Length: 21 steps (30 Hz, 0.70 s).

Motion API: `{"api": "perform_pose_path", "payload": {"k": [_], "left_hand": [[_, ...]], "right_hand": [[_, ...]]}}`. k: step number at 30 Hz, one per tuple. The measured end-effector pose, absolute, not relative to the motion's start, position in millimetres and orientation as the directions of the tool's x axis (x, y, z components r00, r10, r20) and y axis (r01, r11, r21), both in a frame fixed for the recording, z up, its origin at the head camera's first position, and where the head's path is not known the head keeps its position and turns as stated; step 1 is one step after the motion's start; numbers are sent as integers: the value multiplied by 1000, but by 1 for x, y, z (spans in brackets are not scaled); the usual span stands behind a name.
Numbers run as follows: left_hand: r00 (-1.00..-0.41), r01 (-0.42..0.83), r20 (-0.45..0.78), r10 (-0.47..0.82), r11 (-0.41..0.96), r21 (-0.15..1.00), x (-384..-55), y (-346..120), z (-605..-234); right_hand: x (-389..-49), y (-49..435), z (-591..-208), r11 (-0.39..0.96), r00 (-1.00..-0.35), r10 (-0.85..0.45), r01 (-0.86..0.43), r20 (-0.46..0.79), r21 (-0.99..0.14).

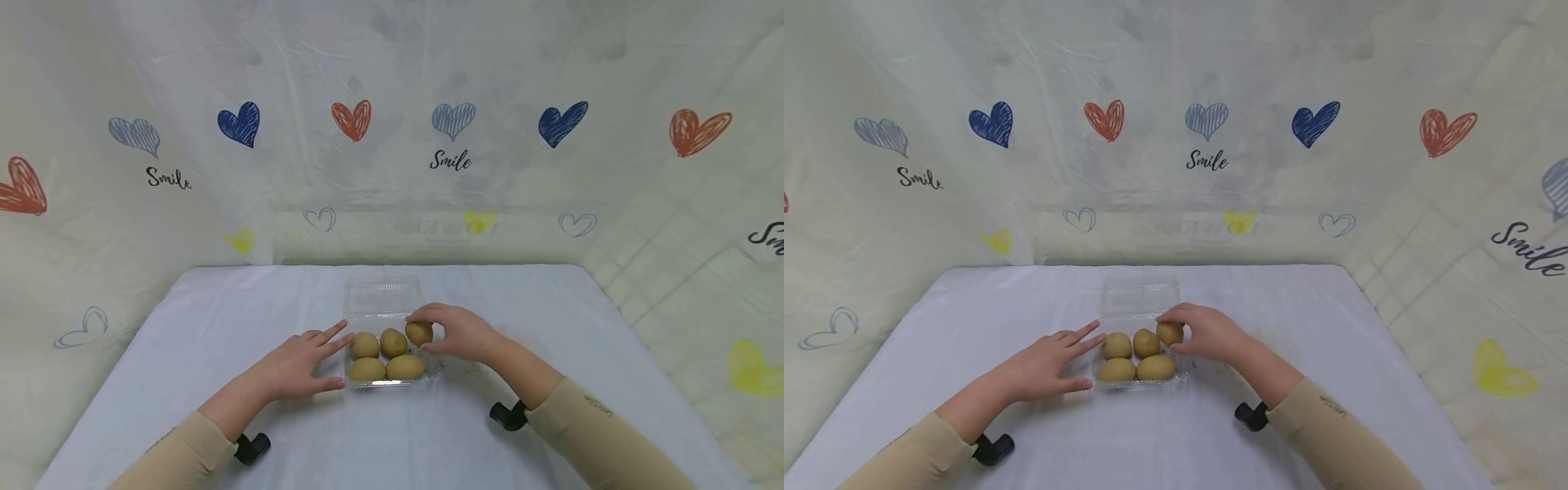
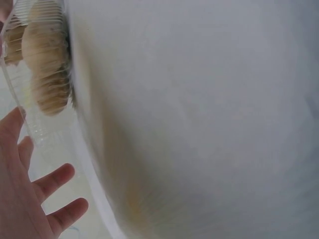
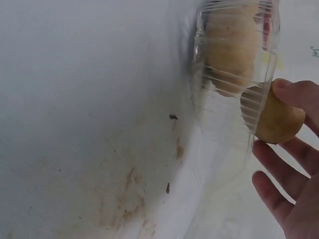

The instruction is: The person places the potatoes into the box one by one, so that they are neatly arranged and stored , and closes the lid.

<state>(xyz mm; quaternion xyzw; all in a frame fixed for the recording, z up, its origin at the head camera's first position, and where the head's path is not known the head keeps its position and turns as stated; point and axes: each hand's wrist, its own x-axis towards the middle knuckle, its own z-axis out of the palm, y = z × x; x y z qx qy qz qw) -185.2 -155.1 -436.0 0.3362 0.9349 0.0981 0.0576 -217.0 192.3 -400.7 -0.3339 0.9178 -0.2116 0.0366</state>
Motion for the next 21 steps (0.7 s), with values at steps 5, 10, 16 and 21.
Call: {"api": "perform_pose_path", "payload": {"k": [5,10,16,21], "left_hand": [[-767,619,-35,641,752,226,-186,-155,-437],[-765,622,-26,644,749,228,-186,-155,-438],[-766,620,-25,642,749,233,-185,-155,-437],[-763,626,-13,646,745,230,-186,-156,-439]], "right_hand": [[-218,186,-405,697,-748,-655,-652,105,-299],[-216,179,-409,763,-784,-616,-618,75,-191],[-212,175,-407,803,-811,-581,-585,66,-114],[-212,173,-405,807,-809,-584,-587,60,-68]]}}
